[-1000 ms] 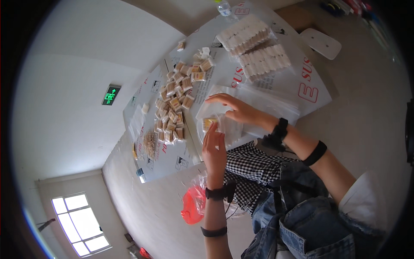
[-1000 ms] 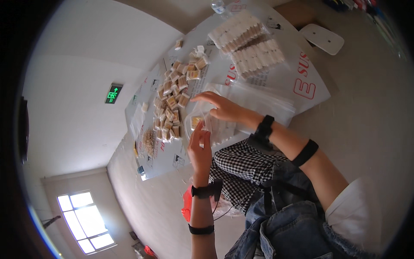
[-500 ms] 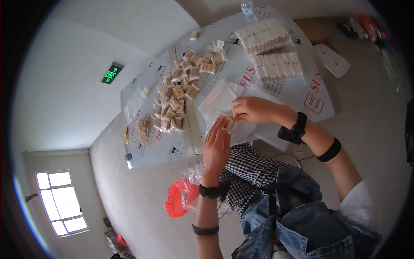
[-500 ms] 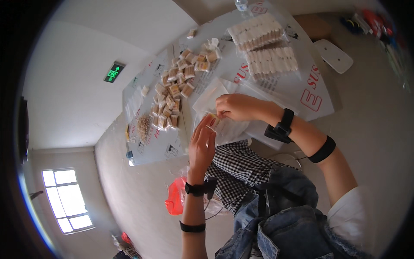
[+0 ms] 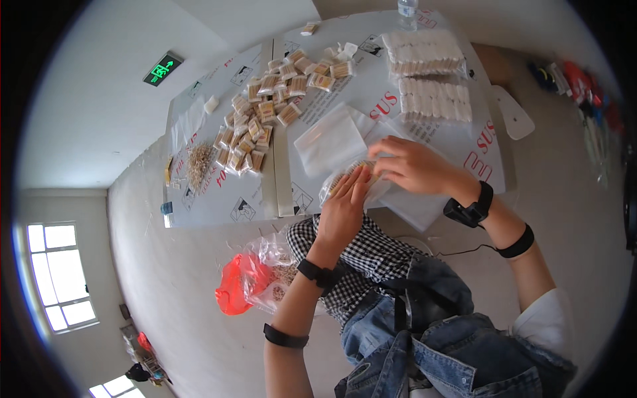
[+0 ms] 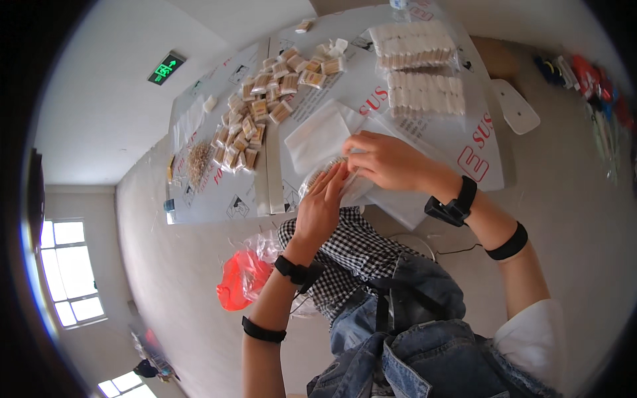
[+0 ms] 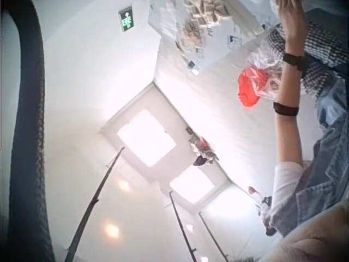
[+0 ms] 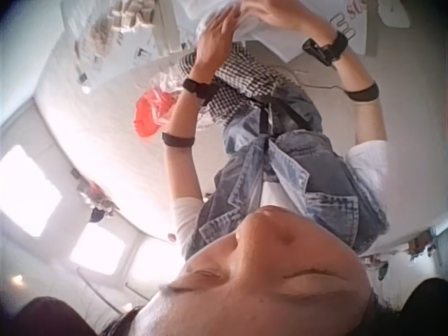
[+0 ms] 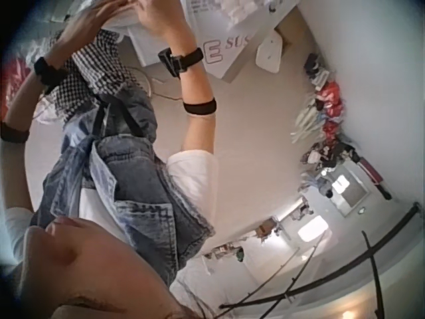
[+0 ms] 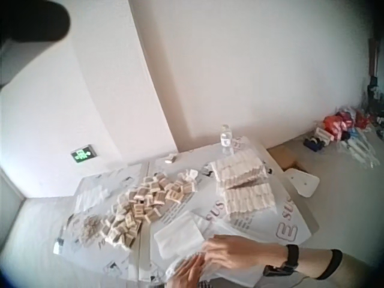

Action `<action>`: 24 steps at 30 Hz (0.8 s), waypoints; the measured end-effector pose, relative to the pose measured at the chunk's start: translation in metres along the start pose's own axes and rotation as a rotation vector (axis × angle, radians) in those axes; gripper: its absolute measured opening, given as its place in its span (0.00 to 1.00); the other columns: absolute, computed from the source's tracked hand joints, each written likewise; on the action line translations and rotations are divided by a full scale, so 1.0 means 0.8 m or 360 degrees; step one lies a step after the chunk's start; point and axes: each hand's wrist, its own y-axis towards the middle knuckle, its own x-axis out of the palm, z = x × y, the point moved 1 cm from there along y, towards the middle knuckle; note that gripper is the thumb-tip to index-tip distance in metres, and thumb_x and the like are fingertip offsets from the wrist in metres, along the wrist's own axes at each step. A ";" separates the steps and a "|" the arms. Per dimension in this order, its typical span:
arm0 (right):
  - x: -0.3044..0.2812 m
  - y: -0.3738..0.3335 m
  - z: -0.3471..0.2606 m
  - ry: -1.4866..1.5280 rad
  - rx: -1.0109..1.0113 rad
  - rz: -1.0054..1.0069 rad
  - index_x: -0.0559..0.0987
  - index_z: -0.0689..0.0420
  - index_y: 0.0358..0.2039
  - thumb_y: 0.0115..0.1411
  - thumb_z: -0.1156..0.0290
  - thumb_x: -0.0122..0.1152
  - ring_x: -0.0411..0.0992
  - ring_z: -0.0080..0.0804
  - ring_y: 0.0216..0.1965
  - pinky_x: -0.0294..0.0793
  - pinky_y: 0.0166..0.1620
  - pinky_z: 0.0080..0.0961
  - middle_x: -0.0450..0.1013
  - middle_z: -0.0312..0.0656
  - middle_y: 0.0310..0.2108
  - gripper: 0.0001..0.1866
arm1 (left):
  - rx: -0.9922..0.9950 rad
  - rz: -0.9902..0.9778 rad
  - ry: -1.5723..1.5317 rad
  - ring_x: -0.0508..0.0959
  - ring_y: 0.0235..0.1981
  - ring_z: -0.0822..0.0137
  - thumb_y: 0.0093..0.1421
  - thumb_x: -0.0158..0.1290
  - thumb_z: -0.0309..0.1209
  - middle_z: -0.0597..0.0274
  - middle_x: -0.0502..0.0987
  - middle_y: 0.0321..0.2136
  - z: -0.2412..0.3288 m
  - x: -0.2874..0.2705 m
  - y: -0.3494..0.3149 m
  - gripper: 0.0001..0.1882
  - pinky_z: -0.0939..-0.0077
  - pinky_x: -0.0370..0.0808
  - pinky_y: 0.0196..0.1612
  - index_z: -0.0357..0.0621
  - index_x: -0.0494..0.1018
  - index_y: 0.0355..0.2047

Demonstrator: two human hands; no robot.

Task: Packing bundles of cotton swabs into plastic bags.

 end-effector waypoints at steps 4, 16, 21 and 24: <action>0.017 0.012 0.007 -0.0134 -0.0167 -0.0047 0.79 0.60 0.38 0.50 0.77 0.65 0.73 0.38 0.47 0.75 0.48 0.33 0.74 0.39 0.41 0.12 | -0.0006 0.0053 -0.0018 0.72 0.59 0.53 0.62 0.52 0.25 0.52 0.74 0.54 0.008 0.000 0.006 0.17 0.59 0.69 0.61 0.37 0.70 0.52; 0.020 0.011 0.010 -0.0280 -0.0013 -0.0354 0.79 0.61 0.33 0.54 0.75 0.60 0.73 0.38 0.45 0.75 0.47 0.32 0.73 0.39 0.41 0.07 | -0.0039 0.0403 0.0071 0.79 0.45 0.56 0.51 0.61 0.22 0.60 0.80 0.43 0.002 -0.041 -0.029 0.11 0.63 0.77 0.45 0.42 0.75 0.35; 0.014 0.017 -0.004 -0.0392 -0.0412 0.0149 0.79 0.64 0.42 0.56 0.76 0.58 0.72 0.41 0.50 0.74 0.51 0.36 0.73 0.45 0.47 0.12 | -0.0124 0.0172 0.0095 0.82 0.37 0.55 0.57 0.53 0.23 0.58 0.80 0.42 -0.001 -0.042 -0.022 0.08 0.65 0.80 0.35 0.44 0.72 0.38; 0.021 0.015 -0.016 -0.0072 -0.0451 -0.0057 0.77 0.64 0.49 0.55 0.78 0.58 0.70 0.41 0.54 0.73 0.52 0.37 0.72 0.46 0.49 0.18 | -0.0009 0.0046 -0.0050 0.81 0.35 0.53 0.57 0.51 0.22 0.58 0.80 0.41 0.001 -0.044 -0.020 0.12 0.63 0.79 0.33 0.44 0.70 0.42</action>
